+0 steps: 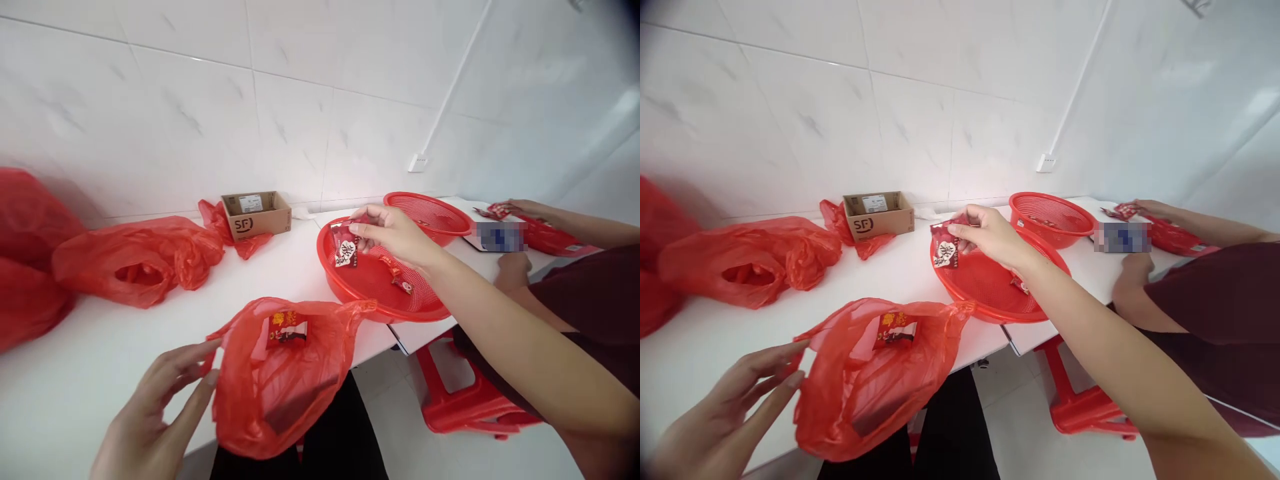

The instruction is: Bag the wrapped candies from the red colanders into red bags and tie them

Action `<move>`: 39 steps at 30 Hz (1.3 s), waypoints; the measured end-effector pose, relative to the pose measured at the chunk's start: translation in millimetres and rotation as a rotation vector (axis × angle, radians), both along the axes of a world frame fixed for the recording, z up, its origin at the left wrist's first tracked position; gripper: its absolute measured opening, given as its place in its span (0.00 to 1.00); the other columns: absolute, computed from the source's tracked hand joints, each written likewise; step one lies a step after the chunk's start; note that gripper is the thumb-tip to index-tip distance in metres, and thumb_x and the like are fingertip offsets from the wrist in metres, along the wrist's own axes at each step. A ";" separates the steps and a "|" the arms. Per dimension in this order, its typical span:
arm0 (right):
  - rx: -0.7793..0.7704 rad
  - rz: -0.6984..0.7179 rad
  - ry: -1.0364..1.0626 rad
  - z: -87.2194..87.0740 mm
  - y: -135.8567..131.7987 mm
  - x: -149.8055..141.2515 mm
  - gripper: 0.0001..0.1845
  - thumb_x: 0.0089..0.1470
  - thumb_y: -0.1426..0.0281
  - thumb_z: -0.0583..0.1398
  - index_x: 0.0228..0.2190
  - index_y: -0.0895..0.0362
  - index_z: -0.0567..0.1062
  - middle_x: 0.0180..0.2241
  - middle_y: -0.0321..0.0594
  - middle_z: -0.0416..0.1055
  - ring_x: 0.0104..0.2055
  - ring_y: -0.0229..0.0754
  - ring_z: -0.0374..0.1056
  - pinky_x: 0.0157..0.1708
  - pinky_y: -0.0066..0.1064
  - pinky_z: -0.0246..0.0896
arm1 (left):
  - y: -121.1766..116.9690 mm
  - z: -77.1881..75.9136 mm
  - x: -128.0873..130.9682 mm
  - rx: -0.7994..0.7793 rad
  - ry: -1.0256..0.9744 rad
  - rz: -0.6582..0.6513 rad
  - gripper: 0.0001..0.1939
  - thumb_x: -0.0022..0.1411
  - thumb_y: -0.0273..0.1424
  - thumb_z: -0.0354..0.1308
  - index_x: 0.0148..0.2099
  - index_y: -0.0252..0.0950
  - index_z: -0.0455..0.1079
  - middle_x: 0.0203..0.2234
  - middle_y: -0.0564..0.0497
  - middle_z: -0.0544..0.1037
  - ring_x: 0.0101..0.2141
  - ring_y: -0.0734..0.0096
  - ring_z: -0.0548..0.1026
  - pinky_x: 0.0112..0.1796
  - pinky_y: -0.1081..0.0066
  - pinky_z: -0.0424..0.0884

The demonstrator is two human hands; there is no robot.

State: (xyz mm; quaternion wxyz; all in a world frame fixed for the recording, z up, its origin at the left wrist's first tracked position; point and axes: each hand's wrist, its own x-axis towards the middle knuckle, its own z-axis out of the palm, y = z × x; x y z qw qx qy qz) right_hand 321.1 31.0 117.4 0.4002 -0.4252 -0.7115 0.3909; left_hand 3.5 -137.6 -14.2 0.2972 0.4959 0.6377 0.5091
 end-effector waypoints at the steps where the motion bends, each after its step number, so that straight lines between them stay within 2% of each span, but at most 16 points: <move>1: 0.000 0.068 0.032 2.6 -12.4 -12.1 0.08 0.54 0.68 0.64 0.35 0.58 0.72 0.26 0.34 0.72 0.25 0.32 0.68 0.26 0.25 0.67 | -0.8 4.2 4.2 -0.032 0.005 -0.031 0.20 0.49 0.40 0.68 0.46 0.46 0.76 0.48 0.53 0.75 0.46 0.62 0.73 0.44 0.75 0.73; 4: -0.120 0.324 0.025 -7.3 -42.9 -48.5 0.08 0.54 0.66 0.63 0.34 0.57 0.70 0.26 0.33 0.73 0.23 0.33 0.68 0.25 0.26 0.67 | 0.0 16.3 15.1 -0.052 -0.149 -0.032 0.18 0.54 0.38 0.65 0.48 0.44 0.76 0.47 0.52 0.77 0.46 0.66 0.73 0.45 0.77 0.71; 6: -0.181 0.441 -0.072 -27.0 -54.3 -70.8 0.07 0.54 0.67 0.63 0.34 0.56 0.71 0.26 0.33 0.73 0.24 0.35 0.69 0.26 0.27 0.67 | 2.2 22.3 18.0 -0.043 -0.377 -0.006 0.18 0.54 0.36 0.66 0.48 0.43 0.76 0.40 0.52 0.79 0.37 0.73 0.76 0.38 0.79 0.73; 9: -0.044 0.445 -0.270 -61.5 -57.1 -97.2 0.02 0.55 0.72 0.61 0.33 0.55 0.74 0.31 0.35 0.76 0.30 0.36 0.72 0.32 0.28 0.67 | 4.1 28.7 17.0 -0.067 -0.710 0.013 0.20 0.49 0.31 0.69 0.47 0.41 0.76 0.29 0.52 0.79 0.27 0.76 0.75 0.27 0.81 0.72; 11: 0.073 0.410 -0.372 -76.7 -52.2 -108.1 0.08 0.57 0.75 0.58 0.34 0.54 0.78 0.33 0.35 0.78 0.34 0.37 0.73 0.36 0.29 0.65 | 3.8 31.6 15.4 -0.079 -0.835 0.021 0.21 0.46 0.28 0.71 0.45 0.41 0.77 0.29 0.52 0.79 0.28 0.75 0.77 0.26 0.81 0.73; 13: 0.129 0.386 -0.413 -81.8 -46.0 -113.2 0.11 0.58 0.76 0.57 0.36 0.54 0.79 0.34 0.36 0.78 0.35 0.38 0.74 0.39 0.29 0.64 | 3.0 32.6 14.5 -0.074 -0.876 0.025 0.20 0.45 0.26 0.71 0.43 0.41 0.77 0.30 0.53 0.79 0.29 0.75 0.77 0.28 0.82 0.74; 17: 0.181 0.332 -0.400 -73.1 -38.9 -111.1 0.10 0.59 0.72 0.57 0.36 0.54 0.79 0.37 0.36 0.78 0.38 0.38 0.72 0.40 0.29 0.64 | 3.4 30.1 13.6 -0.016 -0.840 0.013 0.17 0.46 0.26 0.71 0.41 0.41 0.76 0.30 0.55 0.77 0.28 0.78 0.76 0.27 0.82 0.74; 19: 0.136 0.331 -0.395 -68.9 -38.0 -107.8 0.10 0.60 0.70 0.57 0.35 0.54 0.79 0.35 0.36 0.78 0.36 0.38 0.72 0.38 0.30 0.65 | 4.5 28.7 12.9 0.015 -0.821 0.024 0.16 0.47 0.27 0.70 0.41 0.41 0.76 0.32 0.55 0.77 0.28 0.78 0.75 0.27 0.82 0.74; 23: -0.161 0.383 -0.263 -70.9 -36.4 -103.6 0.12 0.62 0.68 0.54 0.36 0.54 0.78 0.35 0.37 0.77 0.31 0.39 0.72 0.31 0.31 0.69 | 6.3 27.9 11.0 0.045 -0.793 0.057 0.14 0.48 0.27 0.69 0.39 0.40 0.75 0.34 0.55 0.76 0.29 0.78 0.75 0.27 0.81 0.75; 25: -0.305 0.395 -0.209 -74.9 -35.0 -103.3 0.13 0.62 0.67 0.53 0.39 0.54 0.77 0.37 0.38 0.76 0.28 0.39 0.72 0.28 0.32 0.70 | 6.7 27.7 10.3 0.049 -0.784 0.061 0.13 0.49 0.27 0.69 0.39 0.40 0.75 0.34 0.55 0.76 0.28 0.78 0.74 0.25 0.81 0.74; 27: -0.361 0.397 -0.201 -78.8 -34.7 -103.7 0.15 0.63 0.68 0.51 0.45 0.53 0.76 0.38 0.40 0.76 0.27 0.38 0.72 0.27 0.33 0.71 | 6.8 27.3 9.7 0.050 -0.781 0.064 0.13 0.48 0.27 0.70 0.38 0.41 0.75 0.33 0.55 0.75 0.27 0.77 0.74 0.23 0.80 0.73; 30: -0.225 0.369 -0.316 -79.7 -41.2 -103.8 0.21 0.63 0.70 0.50 0.56 0.51 0.68 0.45 0.43 0.75 0.30 0.39 0.73 0.32 0.34 0.71 | 6.1 26.5 8.7 0.049 -0.777 0.073 0.14 0.47 0.27 0.70 0.38 0.41 0.75 0.31 0.56 0.74 0.27 0.78 0.73 0.22 0.81 0.72; 33: -0.041 0.336 -0.518 -65.6 -53.9 -98.2 0.27 0.63 0.71 0.51 0.63 0.52 0.60 0.43 0.46 0.75 0.34 0.43 0.72 0.36 0.38 0.69 | 4.8 26.5 7.2 0.039 -0.765 0.090 0.14 0.47 0.28 0.70 0.37 0.41 0.75 0.32 0.56 0.75 0.26 0.80 0.73 0.24 0.82 0.72; 36: -0.001 0.367 -0.453 -37.5 -52.8 -79.3 0.23 0.63 0.69 0.51 0.58 0.50 0.66 0.43 0.44 0.75 0.36 0.42 0.73 0.37 0.36 0.70 | 3.3 29.4 6.5 0.040 -0.761 0.117 0.14 0.46 0.27 0.70 0.37 0.40 0.75 0.33 0.57 0.75 0.27 0.81 0.73 0.27 0.83 0.72; 38: 0.013 0.288 -0.348 -21.3 -34.4 -56.4 0.18 0.63 0.67 0.53 0.52 0.51 0.71 0.46 0.43 0.75 0.39 0.41 0.73 0.37 0.34 0.70 | 1.6 32.3 7.0 0.028 -0.771 0.130 0.15 0.46 0.26 0.70 0.39 0.41 0.75 0.34 0.58 0.76 0.29 0.81 0.73 0.28 0.84 0.72; 39: 0.020 0.202 -0.346 -16.9 -20.1 -41.5 0.17 0.63 0.65 0.53 0.52 0.51 0.71 0.47 0.43 0.74 0.40 0.42 0.73 0.37 0.34 0.71 | 0.3 33.3 7.2 0.017 -0.770 0.136 0.17 0.46 0.26 0.70 0.40 0.42 0.75 0.35 0.58 0.76 0.30 0.80 0.73 0.28 0.84 0.71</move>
